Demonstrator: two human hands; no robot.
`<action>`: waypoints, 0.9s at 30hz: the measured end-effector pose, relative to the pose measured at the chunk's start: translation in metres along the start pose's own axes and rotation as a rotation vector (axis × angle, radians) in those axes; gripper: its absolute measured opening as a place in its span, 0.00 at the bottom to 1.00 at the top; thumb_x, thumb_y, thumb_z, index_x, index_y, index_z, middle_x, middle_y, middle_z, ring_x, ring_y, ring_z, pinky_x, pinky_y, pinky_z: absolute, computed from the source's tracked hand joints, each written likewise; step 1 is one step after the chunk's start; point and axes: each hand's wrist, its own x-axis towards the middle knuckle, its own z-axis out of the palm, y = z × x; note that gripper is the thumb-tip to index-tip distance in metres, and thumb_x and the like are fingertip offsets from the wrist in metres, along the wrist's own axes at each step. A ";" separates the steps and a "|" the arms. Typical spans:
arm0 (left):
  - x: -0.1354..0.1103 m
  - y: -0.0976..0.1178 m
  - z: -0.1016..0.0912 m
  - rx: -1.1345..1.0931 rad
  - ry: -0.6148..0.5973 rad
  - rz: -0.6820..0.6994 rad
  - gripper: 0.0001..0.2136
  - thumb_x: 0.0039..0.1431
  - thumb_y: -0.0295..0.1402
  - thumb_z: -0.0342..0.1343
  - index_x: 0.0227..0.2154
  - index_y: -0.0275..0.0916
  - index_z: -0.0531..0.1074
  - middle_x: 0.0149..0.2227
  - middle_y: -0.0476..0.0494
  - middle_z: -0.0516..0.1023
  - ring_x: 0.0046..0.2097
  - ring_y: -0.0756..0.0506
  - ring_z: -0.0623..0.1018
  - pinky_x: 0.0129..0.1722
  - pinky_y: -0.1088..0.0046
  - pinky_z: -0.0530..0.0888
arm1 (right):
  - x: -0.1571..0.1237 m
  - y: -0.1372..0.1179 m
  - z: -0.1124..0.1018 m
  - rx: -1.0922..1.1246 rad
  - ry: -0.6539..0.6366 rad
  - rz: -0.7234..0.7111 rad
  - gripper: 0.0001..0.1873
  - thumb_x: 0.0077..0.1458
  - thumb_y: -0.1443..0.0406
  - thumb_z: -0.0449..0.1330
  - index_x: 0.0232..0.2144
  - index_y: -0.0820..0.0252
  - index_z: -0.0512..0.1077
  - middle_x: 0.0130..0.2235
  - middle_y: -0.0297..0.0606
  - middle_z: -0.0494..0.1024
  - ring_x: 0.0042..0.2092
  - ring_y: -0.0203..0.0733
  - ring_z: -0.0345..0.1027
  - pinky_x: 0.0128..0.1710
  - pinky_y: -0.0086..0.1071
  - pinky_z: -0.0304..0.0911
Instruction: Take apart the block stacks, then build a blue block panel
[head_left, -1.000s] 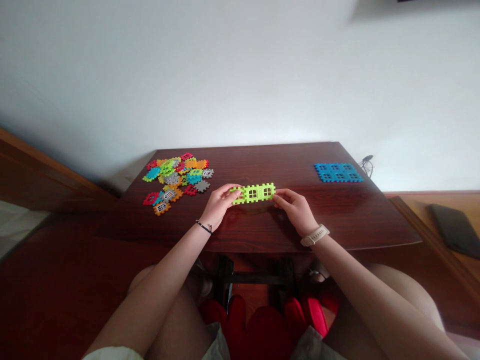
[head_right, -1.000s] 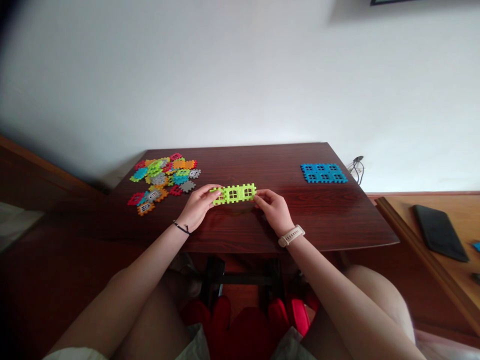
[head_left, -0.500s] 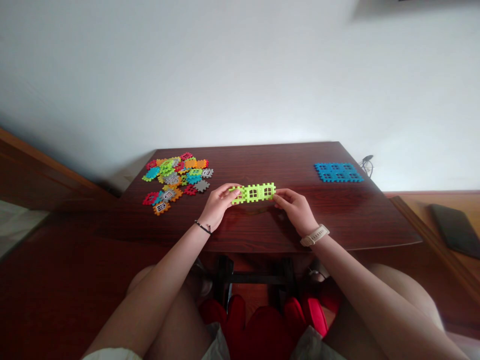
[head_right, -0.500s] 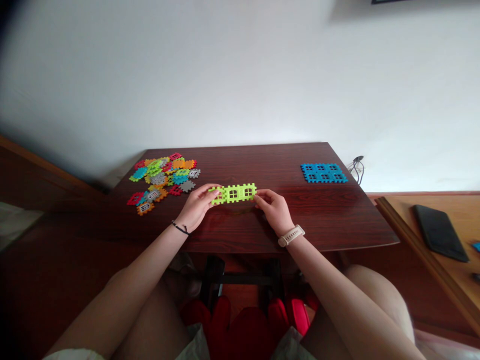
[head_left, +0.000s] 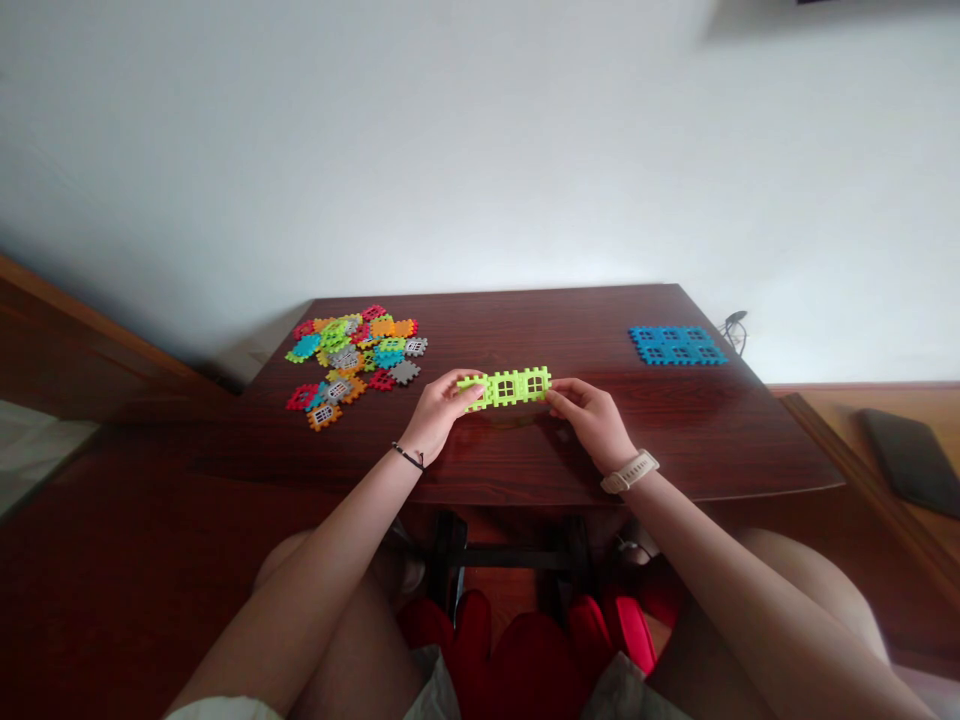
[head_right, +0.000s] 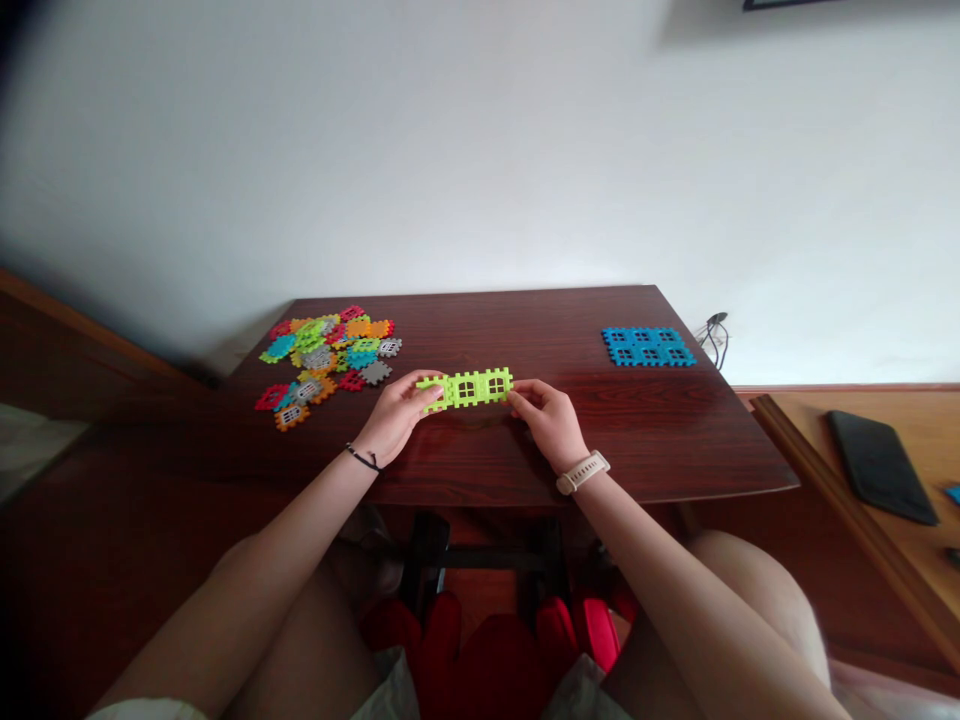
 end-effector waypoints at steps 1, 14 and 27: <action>0.000 -0.001 0.001 0.007 -0.004 0.008 0.19 0.54 0.43 0.75 0.46 0.41 0.82 0.48 0.41 0.83 0.48 0.44 0.82 0.49 0.68 0.80 | 0.000 0.001 0.000 -0.001 -0.001 -0.001 0.25 0.54 0.43 0.72 0.40 0.57 0.82 0.37 0.42 0.86 0.35 0.44 0.77 0.36 0.37 0.72; -0.002 0.002 0.010 0.154 0.028 0.077 0.19 0.53 0.39 0.74 0.47 0.42 0.82 0.49 0.41 0.84 0.47 0.42 0.82 0.46 0.68 0.79 | 0.000 0.003 0.001 -0.043 -0.013 -0.026 0.25 0.55 0.42 0.71 0.39 0.56 0.82 0.39 0.43 0.87 0.36 0.46 0.78 0.37 0.38 0.73; 0.003 0.000 0.012 0.161 0.043 0.085 0.21 0.53 0.39 0.74 0.49 0.41 0.81 0.49 0.40 0.84 0.48 0.40 0.83 0.49 0.66 0.79 | -0.001 0.000 0.001 -0.043 -0.014 -0.019 0.23 0.55 0.44 0.71 0.39 0.57 0.81 0.37 0.42 0.86 0.35 0.46 0.77 0.36 0.38 0.70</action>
